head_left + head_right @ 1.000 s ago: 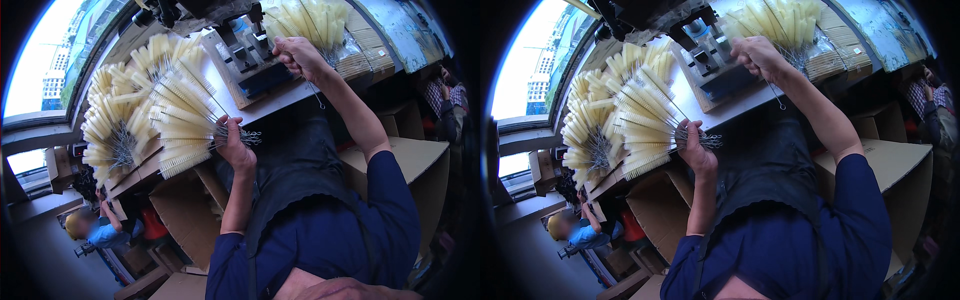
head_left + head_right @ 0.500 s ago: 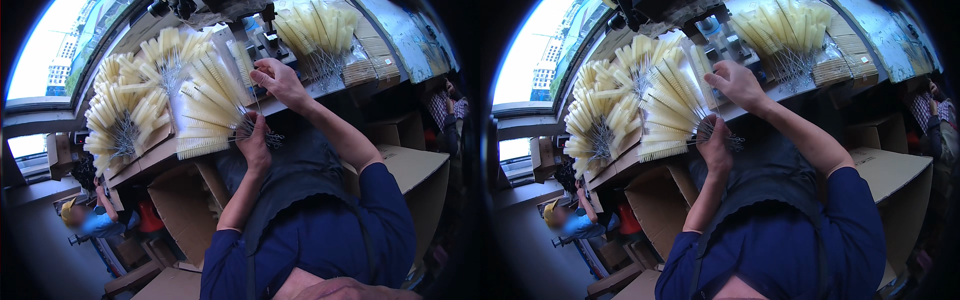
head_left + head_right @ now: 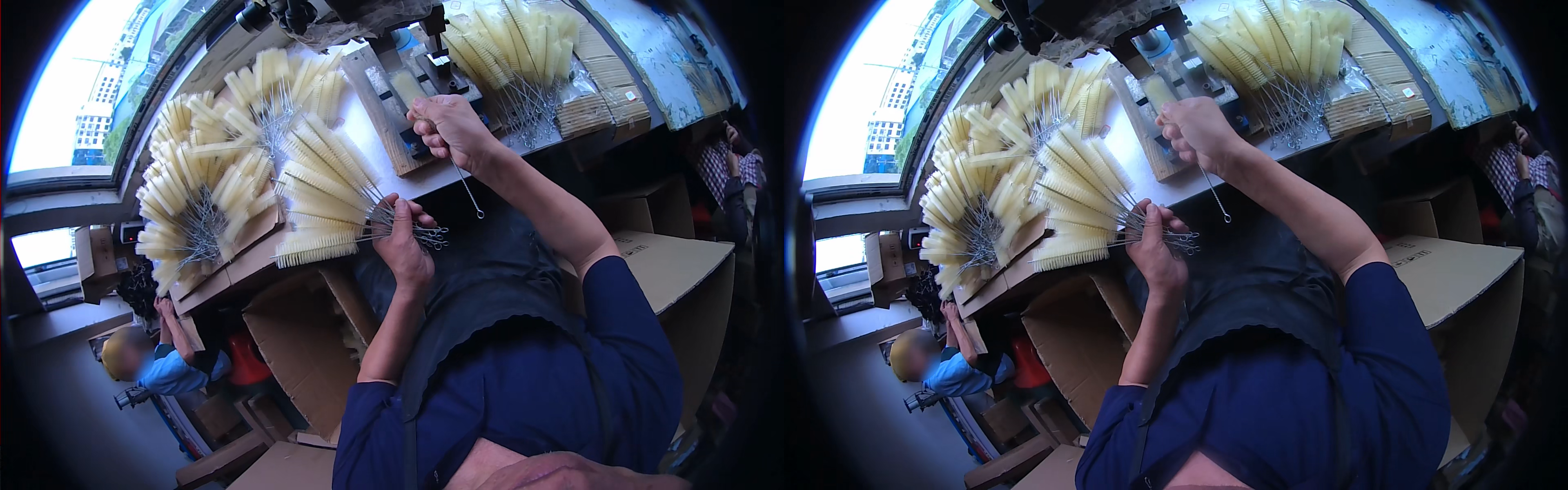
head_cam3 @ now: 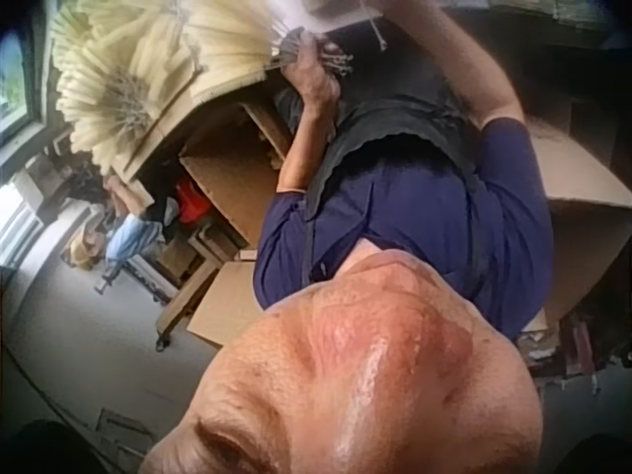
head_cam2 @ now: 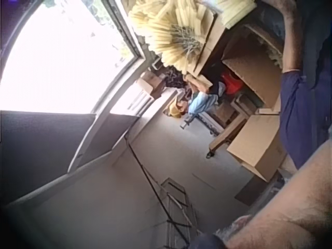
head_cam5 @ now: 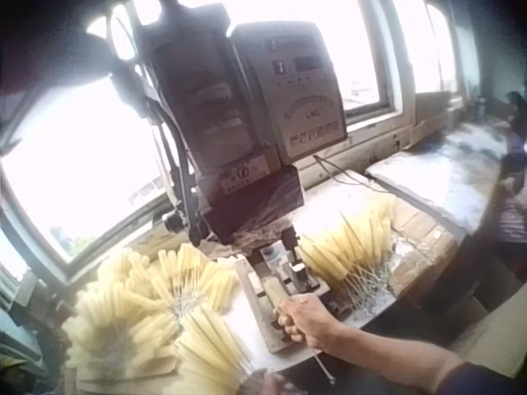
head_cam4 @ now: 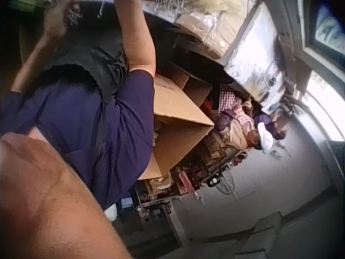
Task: Assembling and crimping wire brushes using a specialized machine.
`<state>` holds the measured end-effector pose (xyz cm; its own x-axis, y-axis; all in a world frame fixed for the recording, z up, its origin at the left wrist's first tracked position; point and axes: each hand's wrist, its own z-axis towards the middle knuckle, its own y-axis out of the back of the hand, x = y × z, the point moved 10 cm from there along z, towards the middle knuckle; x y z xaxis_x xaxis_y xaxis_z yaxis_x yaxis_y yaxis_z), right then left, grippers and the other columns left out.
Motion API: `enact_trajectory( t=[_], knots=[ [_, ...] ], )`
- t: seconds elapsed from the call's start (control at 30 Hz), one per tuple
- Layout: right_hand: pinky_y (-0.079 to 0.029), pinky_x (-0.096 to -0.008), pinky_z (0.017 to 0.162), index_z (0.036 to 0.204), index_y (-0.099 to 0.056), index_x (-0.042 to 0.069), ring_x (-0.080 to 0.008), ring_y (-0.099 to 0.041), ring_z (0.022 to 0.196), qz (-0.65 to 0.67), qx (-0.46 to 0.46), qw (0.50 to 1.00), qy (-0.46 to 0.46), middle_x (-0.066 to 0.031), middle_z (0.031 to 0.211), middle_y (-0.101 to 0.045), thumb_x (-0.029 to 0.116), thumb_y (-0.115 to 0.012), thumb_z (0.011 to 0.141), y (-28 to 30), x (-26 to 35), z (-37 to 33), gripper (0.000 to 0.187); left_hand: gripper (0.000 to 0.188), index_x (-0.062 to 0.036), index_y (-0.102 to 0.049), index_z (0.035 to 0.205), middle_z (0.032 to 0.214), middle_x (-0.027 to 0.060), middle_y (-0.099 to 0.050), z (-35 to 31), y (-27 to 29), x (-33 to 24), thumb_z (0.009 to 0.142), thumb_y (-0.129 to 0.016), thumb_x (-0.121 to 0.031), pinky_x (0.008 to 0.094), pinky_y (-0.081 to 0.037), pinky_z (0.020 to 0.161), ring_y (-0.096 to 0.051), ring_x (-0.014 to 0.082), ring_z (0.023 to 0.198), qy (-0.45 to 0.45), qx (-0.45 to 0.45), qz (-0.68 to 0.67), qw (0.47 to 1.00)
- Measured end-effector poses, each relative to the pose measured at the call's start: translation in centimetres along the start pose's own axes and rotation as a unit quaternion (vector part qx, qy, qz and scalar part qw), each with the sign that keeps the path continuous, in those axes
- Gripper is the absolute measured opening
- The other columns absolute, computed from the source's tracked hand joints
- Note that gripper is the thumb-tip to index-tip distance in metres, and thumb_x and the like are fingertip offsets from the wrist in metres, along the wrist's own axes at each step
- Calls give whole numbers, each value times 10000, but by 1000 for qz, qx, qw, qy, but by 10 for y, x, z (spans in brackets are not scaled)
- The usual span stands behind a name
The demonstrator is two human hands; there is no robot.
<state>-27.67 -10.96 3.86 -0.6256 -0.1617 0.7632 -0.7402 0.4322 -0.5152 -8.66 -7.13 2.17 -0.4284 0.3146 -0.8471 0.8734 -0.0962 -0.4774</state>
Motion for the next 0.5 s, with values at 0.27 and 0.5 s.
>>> enact_trajectory(
  t=[0.27,0.5],
  knots=[
    [-448,-247,423,1019,-574,-8,-113,-560,532,32,-7,999,34,-84,775,-641,358,-493,1033,5,31,16,375,175,-12,-530,1145,822,73,-610,3,0,3,999,-576,-97,285,-526,607,-589,146,661,12,-6,-10,1000],
    [-591,-375,611,1294,-426,-95,-262,-672,749,90,64,991,-78,-249,1139,-629,728,-503,881,-25,13,-7,924,148,-25,-539,1138,846,63,-589,11,5,-3,1006,-560,-88,272,-518,642,-573,140,734,3,-7,-22,1000]
  ],
)
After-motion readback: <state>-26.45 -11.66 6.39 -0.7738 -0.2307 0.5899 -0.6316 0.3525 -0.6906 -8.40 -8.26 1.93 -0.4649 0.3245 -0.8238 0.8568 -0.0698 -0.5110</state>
